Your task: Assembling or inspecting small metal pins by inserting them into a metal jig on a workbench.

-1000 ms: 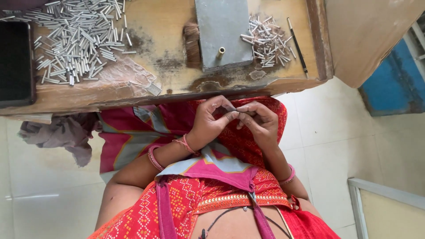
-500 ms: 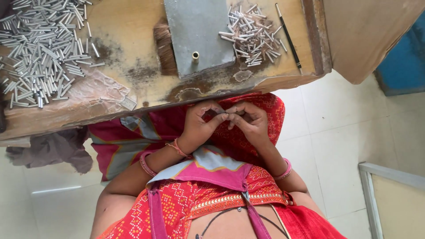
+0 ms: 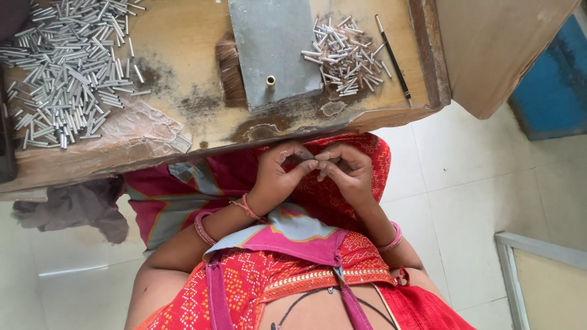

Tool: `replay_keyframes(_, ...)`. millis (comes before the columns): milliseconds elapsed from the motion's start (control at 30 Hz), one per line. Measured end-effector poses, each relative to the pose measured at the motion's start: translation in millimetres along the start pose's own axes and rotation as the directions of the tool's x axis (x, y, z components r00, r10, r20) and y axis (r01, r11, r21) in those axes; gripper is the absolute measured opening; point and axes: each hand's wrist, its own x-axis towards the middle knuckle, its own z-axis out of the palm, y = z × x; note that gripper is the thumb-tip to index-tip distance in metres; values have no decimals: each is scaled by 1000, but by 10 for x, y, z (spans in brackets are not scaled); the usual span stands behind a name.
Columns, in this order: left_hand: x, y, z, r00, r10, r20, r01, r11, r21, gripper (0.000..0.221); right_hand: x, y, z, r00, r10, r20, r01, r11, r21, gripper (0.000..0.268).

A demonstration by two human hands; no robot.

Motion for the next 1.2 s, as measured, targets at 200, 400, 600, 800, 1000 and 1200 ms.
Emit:
replay_keyframes(200, -30, 156, 3, 996, 81, 31, -79, 995, -61, 9, -27, -289, 121, 994, -108, 8, 109, 994, -23, 13)
replay_keyframes(400, -80, 221, -36, 995, 82, 55, -73, 986, -150, 7, -53, -378, 189, 995, -89, 41, 92, 992, -86, 13)
replay_keyframes(600, -104, 78, -38, 995, -56, 78, 82, 916, -393, 12, -49, -742, 502, 996, -87, 4, 86, 967, -241, 28)
replay_keyframes(800, -77, 78, -48, 995, -39, 96, 79, 891, -448, 11, -47, -692, 425, 960, -261, 98, 279, 882, -381, 16)
replay_keyframes(1000, -59, 92, -76, 997, 29, 75, 5, 905, -425, 10, 21, -781, 500, 978, -191, 86, 209, 859, -468, 24)
replay_keyframes(1200, -68, 126, -53, 997, 33, 69, 3, 888, -460, 12, -18, -806, 478, 954, -286, 91, 294, 834, -468, 17)
